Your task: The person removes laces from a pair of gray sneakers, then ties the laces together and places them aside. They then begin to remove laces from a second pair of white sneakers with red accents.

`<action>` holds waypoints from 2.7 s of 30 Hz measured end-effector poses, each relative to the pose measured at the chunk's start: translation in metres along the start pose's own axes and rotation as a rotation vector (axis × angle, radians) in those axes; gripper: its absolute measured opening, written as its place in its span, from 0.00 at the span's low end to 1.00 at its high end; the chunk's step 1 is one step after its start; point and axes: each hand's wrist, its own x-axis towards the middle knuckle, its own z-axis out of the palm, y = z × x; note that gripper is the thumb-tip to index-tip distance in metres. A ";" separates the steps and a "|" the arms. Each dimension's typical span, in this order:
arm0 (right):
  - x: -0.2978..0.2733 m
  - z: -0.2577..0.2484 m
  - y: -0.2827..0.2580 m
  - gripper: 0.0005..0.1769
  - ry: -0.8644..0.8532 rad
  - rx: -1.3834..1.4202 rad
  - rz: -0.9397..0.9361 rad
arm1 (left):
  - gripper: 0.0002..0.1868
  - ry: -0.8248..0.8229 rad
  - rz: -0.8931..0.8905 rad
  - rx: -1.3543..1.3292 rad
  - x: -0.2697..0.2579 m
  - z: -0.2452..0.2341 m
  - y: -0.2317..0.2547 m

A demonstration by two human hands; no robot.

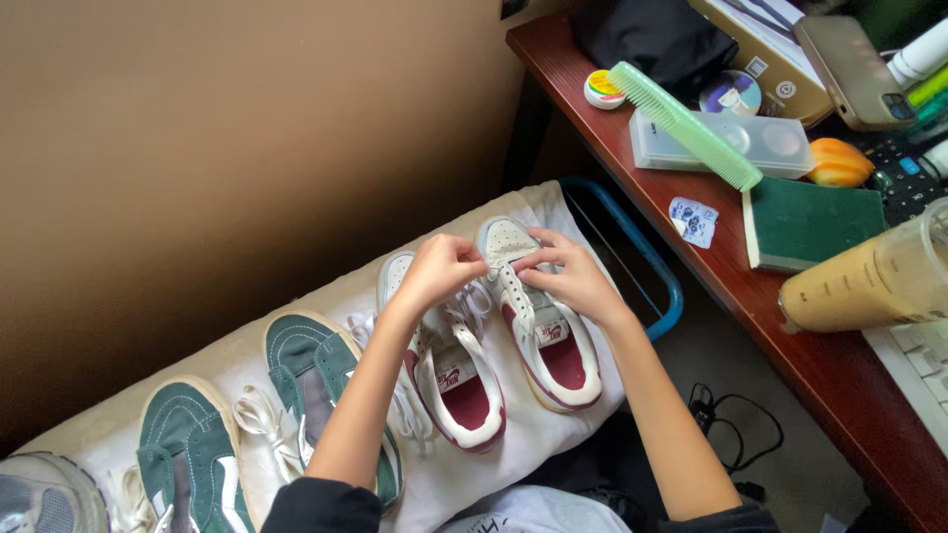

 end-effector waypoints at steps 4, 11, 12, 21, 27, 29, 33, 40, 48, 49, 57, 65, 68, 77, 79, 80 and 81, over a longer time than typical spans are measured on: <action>0.001 0.003 0.005 0.12 0.007 0.023 -0.022 | 0.13 -0.062 -0.075 -0.035 0.012 -0.004 0.002; 0.001 0.003 0.003 0.14 0.016 0.031 -0.035 | 0.12 -0.092 -0.025 0.046 0.023 0.001 0.002; 0.000 0.003 0.003 0.14 0.019 0.049 -0.029 | 0.13 -0.097 -0.015 0.053 0.025 0.003 0.000; 0.005 0.001 -0.002 0.13 -0.001 -0.005 -0.032 | 0.12 -0.247 0.083 -0.210 0.032 0.011 -0.026; 0.015 0.000 -0.017 0.10 0.049 -0.362 -0.129 | 0.12 -0.261 0.006 -0.258 0.028 0.014 -0.038; 0.018 0.000 -0.025 0.09 -0.001 -0.417 -0.215 | 0.12 -0.271 -0.003 -0.270 0.029 0.014 -0.038; 0.020 -0.001 -0.042 0.08 -0.138 -0.457 -0.297 | 0.14 -0.258 -0.019 -0.231 0.028 0.011 -0.034; 0.016 -0.023 -0.064 0.08 -0.249 -0.537 -0.209 | 0.17 -0.077 0.108 -0.075 0.025 0.014 -0.015; 0.008 -0.036 -0.057 0.07 -0.176 -0.464 -0.255 | 0.25 -0.029 0.398 -0.058 0.023 0.031 0.008; 0.005 -0.039 -0.055 0.07 -0.161 -0.428 -0.275 | 0.26 -0.047 0.362 -0.031 0.023 0.033 0.009; -0.002 -0.030 -0.045 0.06 -0.078 -0.355 -0.341 | 0.22 -0.114 0.388 0.125 0.027 0.035 0.002; 0.000 -0.014 -0.041 0.05 0.035 -0.183 -0.302 | 0.17 -0.053 0.241 -0.171 0.034 0.041 -0.021; 0.000 -0.014 -0.038 0.06 0.061 -0.199 -0.307 | 0.16 -0.105 0.163 -0.309 0.035 0.043 -0.023; -0.006 -0.010 -0.032 0.10 0.131 -0.095 -0.148 | 0.12 -0.105 0.155 -0.336 0.024 0.038 -0.012; -0.006 -0.010 -0.036 0.13 0.136 -0.090 -0.042 | 0.11 0.025 0.133 -0.210 0.020 0.035 -0.010; -0.007 -0.010 -0.039 0.14 0.130 -0.070 0.046 | 0.11 0.030 0.154 -0.237 0.019 0.033 -0.009; -0.007 -0.011 -0.041 0.16 0.122 -0.050 0.135 | 0.10 0.037 0.176 -0.265 0.018 0.032 -0.008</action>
